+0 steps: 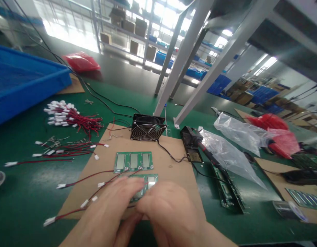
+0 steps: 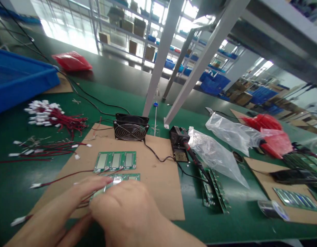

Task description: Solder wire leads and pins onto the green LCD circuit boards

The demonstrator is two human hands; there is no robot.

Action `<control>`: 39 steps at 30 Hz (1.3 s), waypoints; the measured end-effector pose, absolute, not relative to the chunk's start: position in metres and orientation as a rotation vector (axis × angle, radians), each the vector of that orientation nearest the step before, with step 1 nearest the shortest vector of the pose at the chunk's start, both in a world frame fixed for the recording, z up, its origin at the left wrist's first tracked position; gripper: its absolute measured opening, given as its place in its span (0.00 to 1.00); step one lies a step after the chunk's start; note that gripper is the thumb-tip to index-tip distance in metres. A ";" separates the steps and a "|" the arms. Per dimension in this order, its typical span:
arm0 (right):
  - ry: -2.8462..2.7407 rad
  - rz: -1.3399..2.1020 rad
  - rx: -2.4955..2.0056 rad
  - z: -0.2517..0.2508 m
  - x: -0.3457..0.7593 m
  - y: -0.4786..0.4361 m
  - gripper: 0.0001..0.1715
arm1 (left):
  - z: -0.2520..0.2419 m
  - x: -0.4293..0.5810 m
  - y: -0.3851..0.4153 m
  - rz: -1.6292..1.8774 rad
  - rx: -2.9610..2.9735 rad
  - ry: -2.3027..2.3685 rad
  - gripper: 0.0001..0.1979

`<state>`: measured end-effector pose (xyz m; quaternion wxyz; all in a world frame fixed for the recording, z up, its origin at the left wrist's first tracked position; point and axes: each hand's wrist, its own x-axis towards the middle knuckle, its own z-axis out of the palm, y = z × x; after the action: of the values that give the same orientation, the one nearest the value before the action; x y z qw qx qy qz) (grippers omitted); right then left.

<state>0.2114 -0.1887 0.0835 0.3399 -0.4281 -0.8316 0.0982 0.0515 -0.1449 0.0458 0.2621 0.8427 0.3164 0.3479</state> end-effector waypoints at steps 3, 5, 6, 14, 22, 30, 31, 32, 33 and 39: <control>-1.987 0.337 -1.143 0.066 0.205 -0.190 0.09 | 0.039 0.050 -0.146 0.837 2.246 0.824 0.08; -1.624 0.503 -1.283 0.057 0.211 -0.191 0.14 | 0.028 0.040 -0.145 0.794 2.194 0.922 0.07; -1.336 0.601 -1.325 0.052 0.218 -0.191 0.18 | 0.023 0.034 -0.143 0.762 2.164 0.982 0.07; -0.051 0.644 -1.172 0.020 0.333 -0.155 0.10 | 0.006 0.014 -0.132 0.534 1.923 1.133 0.12; -0.016 0.516 -1.230 0.004 0.365 -0.134 0.17 | 0.014 0.028 -0.138 0.613 1.993 1.135 0.09; -0.136 0.241 -1.297 0.019 0.325 -0.180 0.14 | 0.000 0.039 -0.153 0.414 2.187 1.122 0.07; -0.157 0.206 -1.300 0.021 0.317 -0.186 0.13 | 0.000 0.042 -0.153 0.421 2.197 1.102 0.07; -0.192 0.176 -1.299 0.023 0.309 -0.191 0.12 | -0.001 0.045 -0.154 0.427 2.202 1.086 0.08; -0.245 0.152 -1.293 0.024 0.301 -0.196 0.13 | -0.003 0.048 -0.154 0.435 2.202 1.079 0.08; -0.525 0.401 -1.274 0.018 0.260 -0.218 0.14 | -0.018 0.052 -0.155 0.524 2.263 1.082 0.08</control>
<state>0.2603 -0.2183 0.0182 0.7535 -0.5837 -0.2404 0.1838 0.0518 -0.1549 -0.0182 0.2856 0.8464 0.4046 0.1959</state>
